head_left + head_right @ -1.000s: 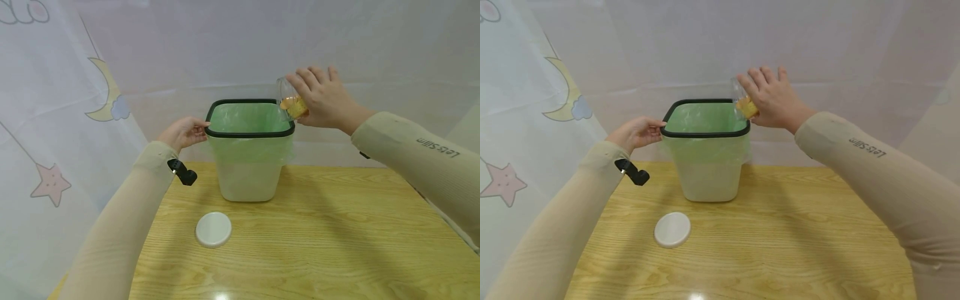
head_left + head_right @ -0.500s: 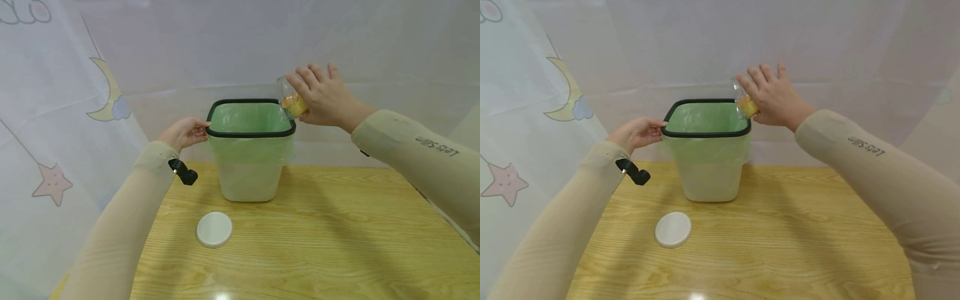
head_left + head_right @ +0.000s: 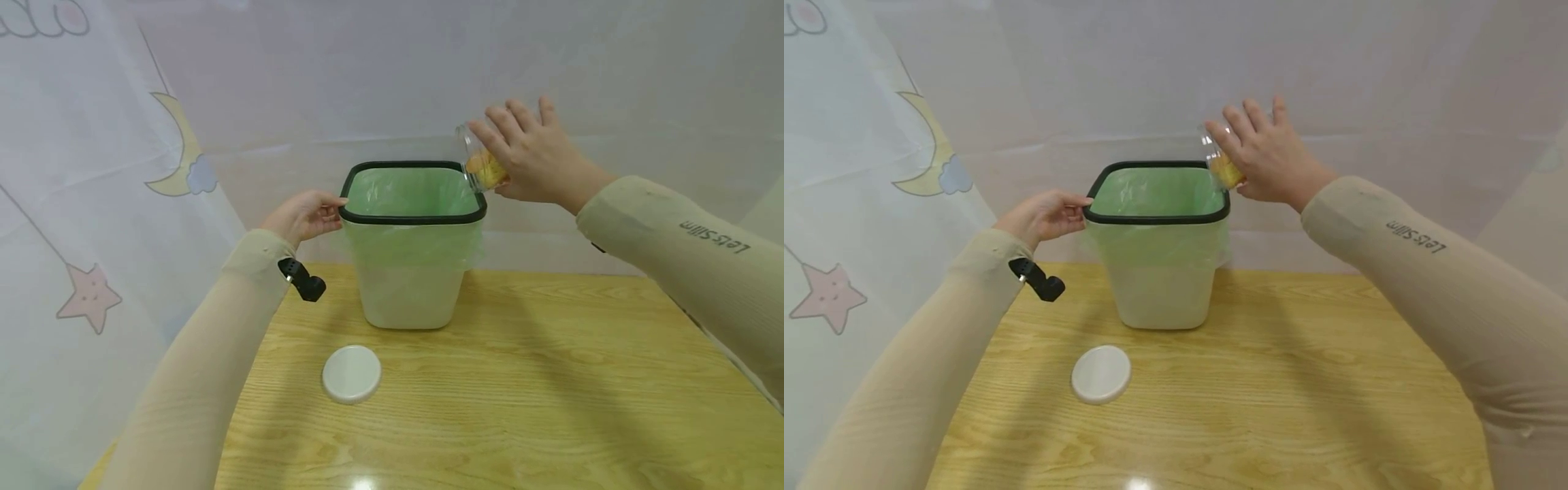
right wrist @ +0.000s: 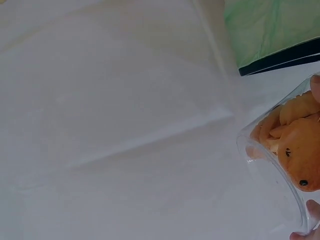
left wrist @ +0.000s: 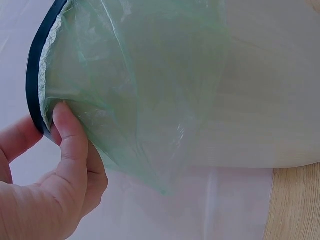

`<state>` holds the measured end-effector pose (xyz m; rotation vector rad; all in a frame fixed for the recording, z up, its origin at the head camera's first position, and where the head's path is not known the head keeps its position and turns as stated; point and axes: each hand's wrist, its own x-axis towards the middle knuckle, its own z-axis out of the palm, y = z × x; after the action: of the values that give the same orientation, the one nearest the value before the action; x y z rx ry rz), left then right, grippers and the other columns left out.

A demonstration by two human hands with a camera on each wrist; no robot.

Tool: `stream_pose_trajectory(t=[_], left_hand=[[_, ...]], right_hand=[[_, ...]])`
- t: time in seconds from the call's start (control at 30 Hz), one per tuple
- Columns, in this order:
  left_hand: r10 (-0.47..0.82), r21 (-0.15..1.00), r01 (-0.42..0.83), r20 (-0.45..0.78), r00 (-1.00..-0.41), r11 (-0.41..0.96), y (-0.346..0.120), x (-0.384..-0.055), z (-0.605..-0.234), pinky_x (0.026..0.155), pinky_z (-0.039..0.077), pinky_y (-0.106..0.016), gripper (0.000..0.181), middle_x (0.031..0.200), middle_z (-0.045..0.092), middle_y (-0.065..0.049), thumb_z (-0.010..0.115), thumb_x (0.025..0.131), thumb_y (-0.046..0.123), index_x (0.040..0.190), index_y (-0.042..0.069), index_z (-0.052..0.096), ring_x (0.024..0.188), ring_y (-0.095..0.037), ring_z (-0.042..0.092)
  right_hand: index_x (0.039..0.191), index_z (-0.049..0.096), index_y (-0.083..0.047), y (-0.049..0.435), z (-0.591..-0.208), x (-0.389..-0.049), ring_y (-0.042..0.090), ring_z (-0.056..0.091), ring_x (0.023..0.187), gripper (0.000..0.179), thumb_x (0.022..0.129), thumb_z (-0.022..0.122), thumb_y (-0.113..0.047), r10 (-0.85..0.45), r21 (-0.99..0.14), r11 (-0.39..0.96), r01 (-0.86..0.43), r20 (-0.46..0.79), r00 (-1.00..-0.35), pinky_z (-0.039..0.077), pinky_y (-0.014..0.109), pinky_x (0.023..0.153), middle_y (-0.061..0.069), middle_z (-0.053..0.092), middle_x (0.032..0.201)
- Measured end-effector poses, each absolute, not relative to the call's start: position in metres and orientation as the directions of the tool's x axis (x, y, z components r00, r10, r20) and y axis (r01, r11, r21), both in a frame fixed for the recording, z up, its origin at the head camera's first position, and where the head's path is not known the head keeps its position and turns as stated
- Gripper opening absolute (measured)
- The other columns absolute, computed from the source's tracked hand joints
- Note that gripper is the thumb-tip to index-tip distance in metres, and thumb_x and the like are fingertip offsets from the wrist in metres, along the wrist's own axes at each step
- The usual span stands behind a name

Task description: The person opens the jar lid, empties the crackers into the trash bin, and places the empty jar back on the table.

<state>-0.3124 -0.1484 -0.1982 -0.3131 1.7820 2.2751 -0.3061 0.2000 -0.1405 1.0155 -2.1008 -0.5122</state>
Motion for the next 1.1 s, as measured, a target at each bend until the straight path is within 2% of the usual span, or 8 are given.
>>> stream_pose_trajectory(t=[0.2,0.47,0.83,1.1], left_hand=[[0.052,0.923,-0.312,-0.308,-0.95,-0.224,-0.1462,-0.3113,-0.1972,0.058,0.046,-0.027,0.009,0.076,0.041,-0.004,0.054,0.098,0.003,0.092,0.007,0.049,0.067,-0.015,0.041],[0.046,0.924,-0.311,-0.309,-0.95,-0.222,-0.1457,-0.3126,-0.1976,0.059,0.046,-0.027,0.009,0.074,0.042,-0.004,0.055,0.097,0.002,0.092,0.007,0.049,0.067,-0.015,0.042],[0.049,0.926,-0.306,-0.303,-0.952,-0.223,-0.1483,-0.3115,-0.1991,0.058,0.046,-0.027,0.011,0.075,0.042,-0.004,0.055,0.097,0.002,0.09,0.006,0.049,0.067,-0.015,0.042],[0.058,0.923,-0.3,-0.295,-0.954,-0.239,-0.148,-0.3106,-0.1993,0.06,0.046,-0.027,0.011,0.078,0.042,-0.004,0.055,0.097,0.001,0.091,0.006,0.047,0.069,-0.015,0.043]], right_hand=[[0.145,0.03,0.0,0.2012,-0.1406,-0.3064,0.052,0.037,0.123,0.106,0.063,0.09,-0.029,-0.793,0.618,0.609,-0.498,0.442,-0.42,0.029,0.074,0.095,0.032,0.039,0.136],[0.144,0.028,0.001,0.2023,-0.1426,-0.3056,0.054,0.036,0.122,0.103,0.066,0.088,-0.029,-0.752,0.521,0.659,-0.542,0.481,-0.451,0.026,0.077,0.095,0.034,0.039,0.135],[0.146,0.029,-0.001,0.2006,-0.1423,-0.3076,0.052,0.035,0.124,0.103,0.065,0.088,-0.027,-0.786,0.598,0.617,-0.511,0.443,-0.431,0.026,0.075,0.097,0.031,0.038,0.135],[0.146,0.029,-0.002,0.1967,-0.1409,-0.306,0.053,0.032,0.128,0.1,0.067,0.086,-0.024,-0.803,0.633,0.59,-0.5,0.4,-0.442,0.023,0.074,0.1,0.031,0.035,0.139]])
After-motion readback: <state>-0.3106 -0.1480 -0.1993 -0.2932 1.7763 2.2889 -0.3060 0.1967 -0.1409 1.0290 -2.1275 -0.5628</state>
